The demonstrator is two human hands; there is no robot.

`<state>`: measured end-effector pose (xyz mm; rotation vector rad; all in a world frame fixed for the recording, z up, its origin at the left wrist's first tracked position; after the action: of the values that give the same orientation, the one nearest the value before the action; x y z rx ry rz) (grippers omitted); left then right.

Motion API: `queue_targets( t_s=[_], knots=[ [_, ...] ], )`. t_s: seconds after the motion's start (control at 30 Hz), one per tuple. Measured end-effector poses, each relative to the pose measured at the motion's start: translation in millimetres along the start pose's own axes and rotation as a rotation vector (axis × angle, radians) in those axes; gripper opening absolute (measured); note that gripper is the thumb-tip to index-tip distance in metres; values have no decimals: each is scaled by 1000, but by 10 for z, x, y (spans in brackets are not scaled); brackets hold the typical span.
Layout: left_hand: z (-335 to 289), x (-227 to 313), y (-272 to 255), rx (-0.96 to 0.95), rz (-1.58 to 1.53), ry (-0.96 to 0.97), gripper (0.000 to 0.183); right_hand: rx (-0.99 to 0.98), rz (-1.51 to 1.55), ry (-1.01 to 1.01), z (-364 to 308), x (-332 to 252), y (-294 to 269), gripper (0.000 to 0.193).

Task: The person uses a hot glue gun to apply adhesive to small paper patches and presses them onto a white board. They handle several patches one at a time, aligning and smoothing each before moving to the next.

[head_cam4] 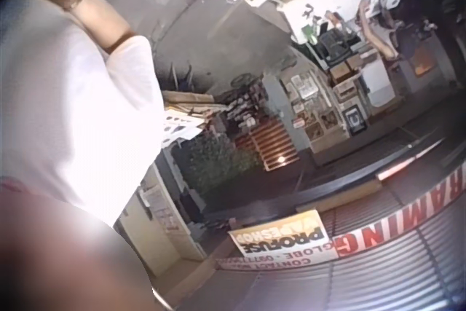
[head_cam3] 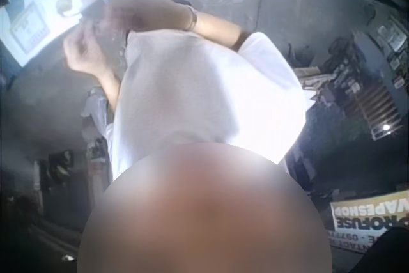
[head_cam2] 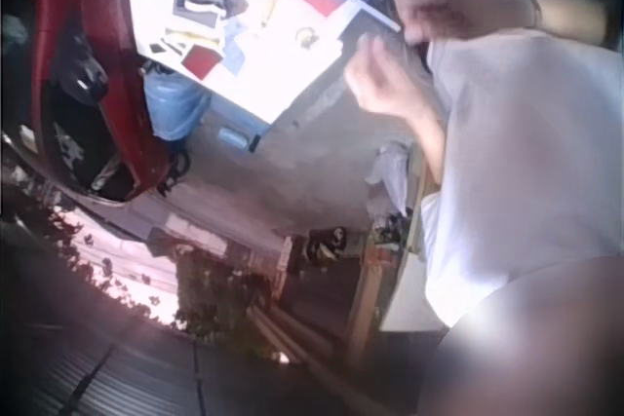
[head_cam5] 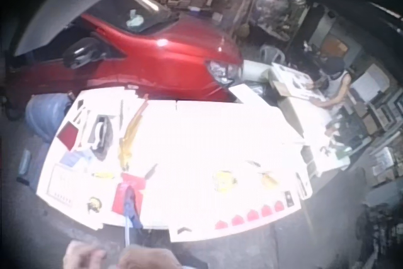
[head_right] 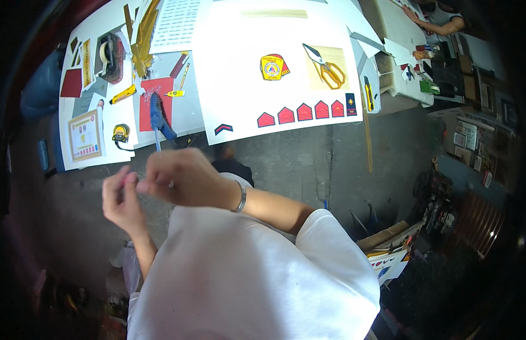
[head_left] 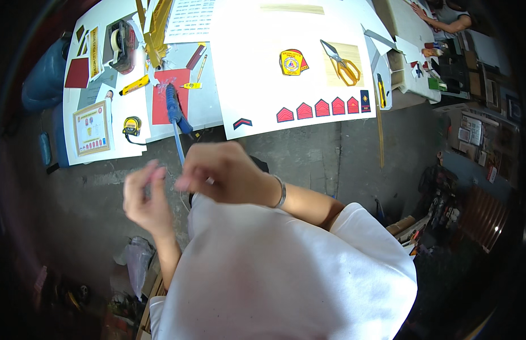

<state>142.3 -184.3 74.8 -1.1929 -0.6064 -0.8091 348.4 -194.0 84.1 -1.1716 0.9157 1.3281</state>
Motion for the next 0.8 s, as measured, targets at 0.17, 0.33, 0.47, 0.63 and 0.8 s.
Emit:
queue_targets(
  t_s=[0.17,0.33,0.47,0.63,0.8],
  knots=[
    [-42,-761,-486,296,-339,-456,18,327,-40,348,-4,1070,-251,14],
    [-311,-1589,-606,288,-828,-851,21,168,-399,582,-386,2003,-103,25],
    [-307,-2057,-539,200,-986,-937,17,40,-571,386,-470,2285,414,71],
    [97,-2433,-529,18,-1051,-1043,14,198,-654,437,-86,2524,1138,105],
    [521,-2733,-677,-194,-1017,-1052,13,472,-700,391,302,2725,1452,40]
  ],
)
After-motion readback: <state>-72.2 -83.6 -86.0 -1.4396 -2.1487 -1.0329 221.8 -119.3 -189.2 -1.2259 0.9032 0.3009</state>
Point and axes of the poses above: each hand's wrist, its own z-axis towards the middle knuckle, its own y-axis out of the palm, x = y × z, the point moved 1 cm from there along z, towards the middle knuckle, and after that the axes turned 3 degrees about -y, right-handed, at the moved point
